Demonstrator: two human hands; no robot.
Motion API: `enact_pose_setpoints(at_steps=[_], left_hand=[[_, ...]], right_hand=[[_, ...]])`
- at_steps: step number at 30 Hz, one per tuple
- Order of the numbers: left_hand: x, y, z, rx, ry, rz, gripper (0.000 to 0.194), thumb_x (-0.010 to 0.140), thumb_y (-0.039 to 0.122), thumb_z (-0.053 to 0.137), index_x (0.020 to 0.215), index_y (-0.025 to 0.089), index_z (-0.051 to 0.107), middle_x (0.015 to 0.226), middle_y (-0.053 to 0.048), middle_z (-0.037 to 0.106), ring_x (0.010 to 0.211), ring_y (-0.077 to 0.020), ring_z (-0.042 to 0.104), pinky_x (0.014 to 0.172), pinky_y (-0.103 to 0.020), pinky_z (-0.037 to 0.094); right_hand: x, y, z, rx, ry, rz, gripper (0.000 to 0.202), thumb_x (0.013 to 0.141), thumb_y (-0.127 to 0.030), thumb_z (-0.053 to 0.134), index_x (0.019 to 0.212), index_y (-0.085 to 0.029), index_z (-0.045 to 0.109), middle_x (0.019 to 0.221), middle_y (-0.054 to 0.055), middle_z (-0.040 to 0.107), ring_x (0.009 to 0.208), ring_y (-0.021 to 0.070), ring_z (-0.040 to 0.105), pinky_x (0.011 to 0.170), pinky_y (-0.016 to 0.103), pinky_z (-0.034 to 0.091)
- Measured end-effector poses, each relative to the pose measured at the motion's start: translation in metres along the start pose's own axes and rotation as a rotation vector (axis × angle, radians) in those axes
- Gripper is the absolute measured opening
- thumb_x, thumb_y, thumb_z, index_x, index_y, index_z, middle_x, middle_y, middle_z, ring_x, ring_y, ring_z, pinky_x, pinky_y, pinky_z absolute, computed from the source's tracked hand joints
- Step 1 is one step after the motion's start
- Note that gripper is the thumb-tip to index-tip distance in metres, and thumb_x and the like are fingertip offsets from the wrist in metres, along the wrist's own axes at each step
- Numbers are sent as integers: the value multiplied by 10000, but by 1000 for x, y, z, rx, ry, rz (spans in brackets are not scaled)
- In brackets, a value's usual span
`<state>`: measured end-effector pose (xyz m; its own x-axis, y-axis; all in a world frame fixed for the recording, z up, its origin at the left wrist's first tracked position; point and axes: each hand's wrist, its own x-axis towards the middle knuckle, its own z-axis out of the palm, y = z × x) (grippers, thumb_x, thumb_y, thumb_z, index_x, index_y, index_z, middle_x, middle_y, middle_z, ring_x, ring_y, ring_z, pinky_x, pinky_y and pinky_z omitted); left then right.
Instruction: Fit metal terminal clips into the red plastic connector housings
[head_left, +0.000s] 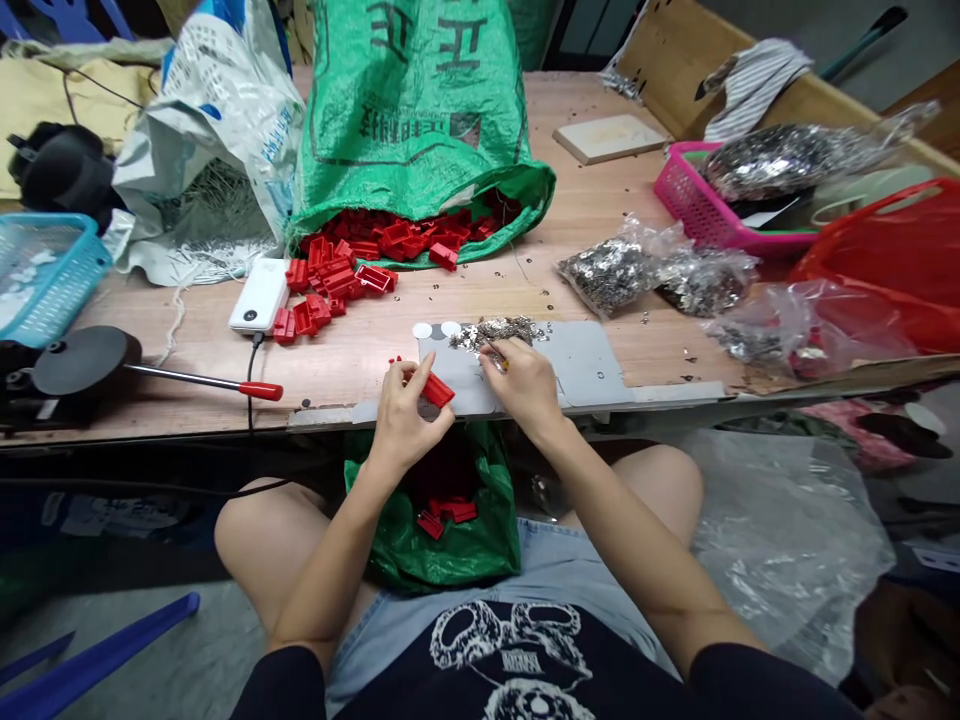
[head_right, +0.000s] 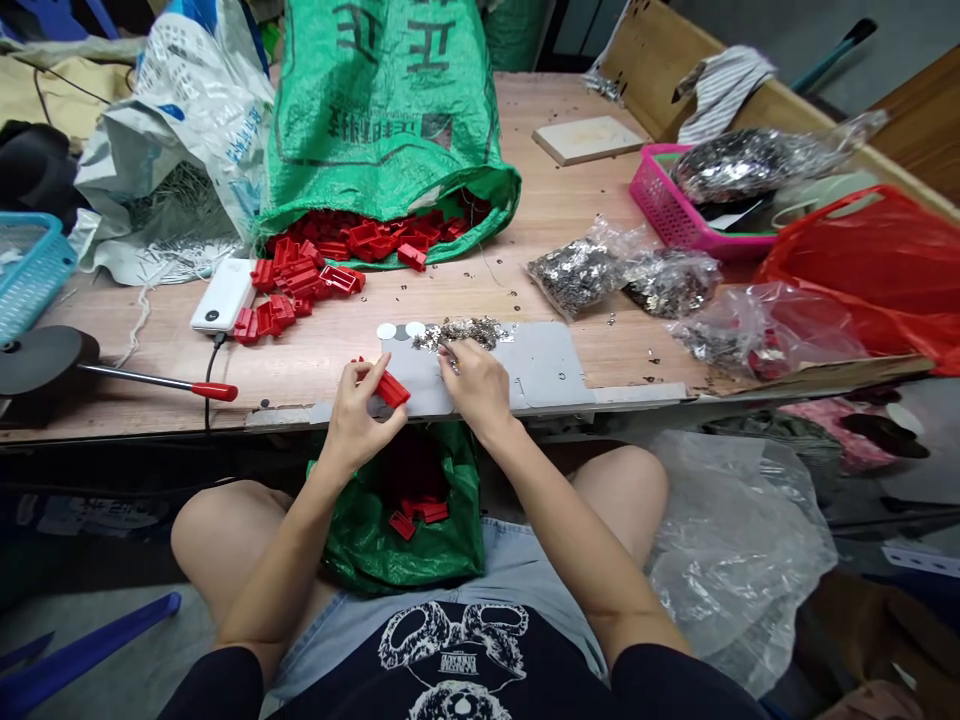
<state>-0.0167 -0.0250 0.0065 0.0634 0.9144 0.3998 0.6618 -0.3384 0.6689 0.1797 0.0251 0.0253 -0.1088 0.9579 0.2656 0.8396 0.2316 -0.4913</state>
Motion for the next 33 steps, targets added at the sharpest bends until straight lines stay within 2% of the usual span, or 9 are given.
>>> enact_pose_setpoints(at_steps=[6,11,13,16,21,25,28,30,33], left_hand=[[1,7,9,96,-25,29,659,833,195,703,1442,197,452,1163,-97,610,1105,-276,562,1031,-439,491],[-2,5,10,128,-55,17,639,853,399,772,1394,202,495,1141,-95,628,1089,-291,560,1006,-441,491],[-2,4,10,133,-66,26,579,856,425,774,1342,206,548,1138,-96,628,1093,-289,555,999,-437,494],[-2,3,11,126,-73,46,466,859,383,773,1261,212,610,1156,-95,627,1112,-282,554,1000,-427,500],[0,5,9,100,-67,58,452,871,290,732,1290,203,586,1194,-87,655,1134,-278,568,1033,-434,491],[1,7,4,36,-68,73,468,874,192,680,1324,202,550,1246,-83,665,1157,-259,570,1043,-413,493],[1,6,4,36,-64,73,507,865,221,711,1341,198,537,1278,-92,643,1196,-266,556,1080,-421,475],[1,5,5,57,-51,57,516,863,246,731,1339,196,540,1247,-94,641,1183,-271,557,1074,-426,477],[0,3,9,82,-29,52,510,870,258,741,1334,199,540,1186,-88,647,1147,-271,566,1046,-425,491]], right_hand=[[25,-6,14,-185,-103,-30,192,967,-296,576,962,-211,748,1005,90,718,846,231,637,671,322,418],[32,3,14,-141,-78,-43,178,947,-313,623,1010,-211,755,1045,87,733,882,237,649,714,328,440],[34,3,13,-139,-93,-52,176,952,-295,612,999,-210,759,1047,89,733,891,239,651,725,330,440],[36,-1,13,-146,-122,-70,189,961,-259,580,987,-205,759,1040,92,731,901,239,652,735,327,436],[40,-7,12,-141,-138,-70,186,948,-244,586,979,-186,760,1044,108,740,934,250,665,780,332,455],[38,1,3,36,-161,-14,143,901,-233,630,889,-183,763,966,81,772,901,237,689,799,327,471],[29,9,-4,225,-247,90,147,877,-278,660,885,-183,772,904,50,790,871,225,709,791,314,483],[21,13,-6,261,-302,138,161,867,-298,670,885,-183,780,891,46,796,869,228,717,778,310,485],[11,17,-7,197,-249,132,161,864,-287,664,888,-189,789,889,55,795,855,231,716,767,313,481]])
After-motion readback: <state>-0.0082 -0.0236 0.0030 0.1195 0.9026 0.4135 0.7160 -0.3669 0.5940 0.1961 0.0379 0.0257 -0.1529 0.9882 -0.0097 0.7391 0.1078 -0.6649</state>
